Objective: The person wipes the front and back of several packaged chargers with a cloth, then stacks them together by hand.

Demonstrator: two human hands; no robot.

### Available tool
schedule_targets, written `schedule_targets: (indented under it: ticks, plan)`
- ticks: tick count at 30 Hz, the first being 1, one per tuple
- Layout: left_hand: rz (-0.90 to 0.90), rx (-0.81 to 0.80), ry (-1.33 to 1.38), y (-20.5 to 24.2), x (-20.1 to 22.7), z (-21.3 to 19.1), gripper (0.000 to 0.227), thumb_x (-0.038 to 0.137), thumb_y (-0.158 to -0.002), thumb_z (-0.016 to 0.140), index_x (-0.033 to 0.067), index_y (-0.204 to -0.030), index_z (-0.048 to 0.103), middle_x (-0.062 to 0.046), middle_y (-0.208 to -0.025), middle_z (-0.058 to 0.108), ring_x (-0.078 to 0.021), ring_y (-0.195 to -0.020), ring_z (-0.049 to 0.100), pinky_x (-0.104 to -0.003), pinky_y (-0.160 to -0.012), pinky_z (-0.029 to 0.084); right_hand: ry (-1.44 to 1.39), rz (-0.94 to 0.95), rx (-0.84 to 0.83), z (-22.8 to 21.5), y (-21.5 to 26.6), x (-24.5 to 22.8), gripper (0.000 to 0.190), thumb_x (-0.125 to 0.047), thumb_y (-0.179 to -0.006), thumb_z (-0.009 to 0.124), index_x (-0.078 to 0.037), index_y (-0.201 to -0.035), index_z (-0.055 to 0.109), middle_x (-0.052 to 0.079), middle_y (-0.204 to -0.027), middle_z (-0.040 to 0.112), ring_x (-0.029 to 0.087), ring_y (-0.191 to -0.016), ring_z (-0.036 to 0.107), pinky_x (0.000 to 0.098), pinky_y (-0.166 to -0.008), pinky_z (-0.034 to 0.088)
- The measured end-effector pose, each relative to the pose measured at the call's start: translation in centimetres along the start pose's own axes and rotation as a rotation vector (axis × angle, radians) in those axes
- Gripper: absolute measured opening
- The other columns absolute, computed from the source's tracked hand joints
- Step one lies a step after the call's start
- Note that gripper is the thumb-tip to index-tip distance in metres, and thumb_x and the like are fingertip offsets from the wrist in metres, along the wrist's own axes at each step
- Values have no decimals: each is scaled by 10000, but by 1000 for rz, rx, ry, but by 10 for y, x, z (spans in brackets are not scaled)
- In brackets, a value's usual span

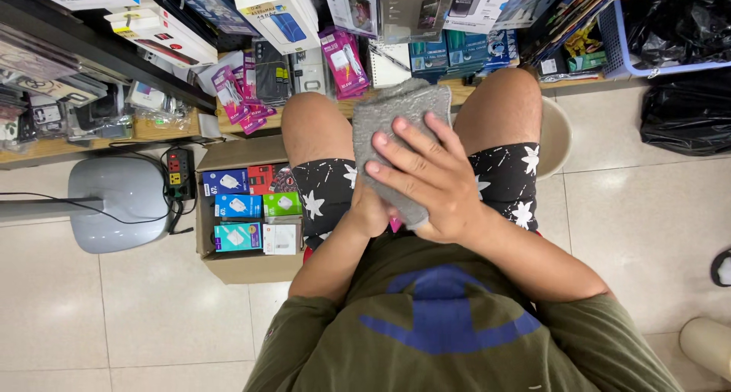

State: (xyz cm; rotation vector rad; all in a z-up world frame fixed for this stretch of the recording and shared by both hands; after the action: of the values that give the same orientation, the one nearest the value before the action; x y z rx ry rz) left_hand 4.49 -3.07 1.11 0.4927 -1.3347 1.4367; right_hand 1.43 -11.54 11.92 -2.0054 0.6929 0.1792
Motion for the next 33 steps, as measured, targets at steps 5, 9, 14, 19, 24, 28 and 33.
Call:
schedule_targets:
  ticks: [5, 9, 14, 19, 24, 28, 33]
  plan:
    - [-30, -50, 109, -13, 13, 15, 656, 503, -1068, 370, -18, -1467, 365, -247, -1324, 577, -272, -1120, 596, -455, -911, 526, -88, 118, -31, -18, -12, 27, 580, -469, -1085, 398, -35, -1314, 709, 196, -1470, 595, 406, -1419, 501, 582, -1189, 345]
    - [-29, -66, 254, -5, -5, 14, 852, 505, -1061, 445, 23, -1640, 48, -283, -1635, 284, -350, -1491, 336, -575, -1248, 280, -237, 245, 20, -25, -3, 46, 533, -316, -1096, 399, 100, -1319, 648, 293, -1470, 549, 453, -1394, 500, 599, -1141, 419]
    - [-79, -2, 315, -7, 3, 14, 848, 570, -1050, 448, 104, -1654, 77, -270, -1610, 344, -335, -1436, 436, -542, -1221, 353, -396, 534, 186, -28, 14, 78, 515, -282, -1120, 364, 128, -1267, 640, 298, -1317, 640, 424, -1236, 616, 580, -1041, 524]
    - [-125, 89, 239, -11, -14, -9, 847, 605, -1016, 406, 109, -1641, 123, -289, -1558, 396, -390, -1348, 522, -580, -1174, 395, -520, 611, 372, -35, 32, 86, 555, -333, -1146, 317, 105, -1287, 627, 293, -1377, 611, 401, -1292, 591, 555, -1052, 532]
    - [134, 94, -401, -15, 22, -9, 632, 438, -1120, 274, 33, -1602, 320, -188, -1570, 413, -337, -1451, 441, -508, -1224, 345, -360, 418, 61, -18, -9, 28, 681, -485, -1100, 331, 72, -1428, 548, 290, -1450, 576, 406, -1368, 513, 563, -1151, 422]
    - [242, 133, -548, -19, 37, -8, 571, 399, -1123, 312, 54, -1575, 369, -202, -1538, 418, -372, -1421, 456, -515, -1209, 361, -247, 403, -51, 1, -2, 22, 604, -404, -1112, 361, 52, -1480, 509, 286, -1441, 590, 446, -1327, 558, 620, -1158, 365]
    - [320, 173, -645, -22, 46, -10, 526, 395, -1127, 360, 117, -1571, 407, -222, -1604, 344, -380, -1453, 441, -481, -1195, 381, -474, 486, -58, 6, 3, 24, 569, -329, -1107, 329, 47, -1515, 458, 273, -1389, 630, 368, -1330, 565, 522, -1046, 513]
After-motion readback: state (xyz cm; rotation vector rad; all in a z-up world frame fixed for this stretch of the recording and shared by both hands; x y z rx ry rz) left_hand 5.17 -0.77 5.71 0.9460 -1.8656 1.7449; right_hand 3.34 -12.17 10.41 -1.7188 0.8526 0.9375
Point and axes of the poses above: each hand's wrist, its own y-axis away from the middle knuckle, its own z-axis out of the palm, x = y × z, the point moved 9 cm from there along -y, towards the middle knuckle
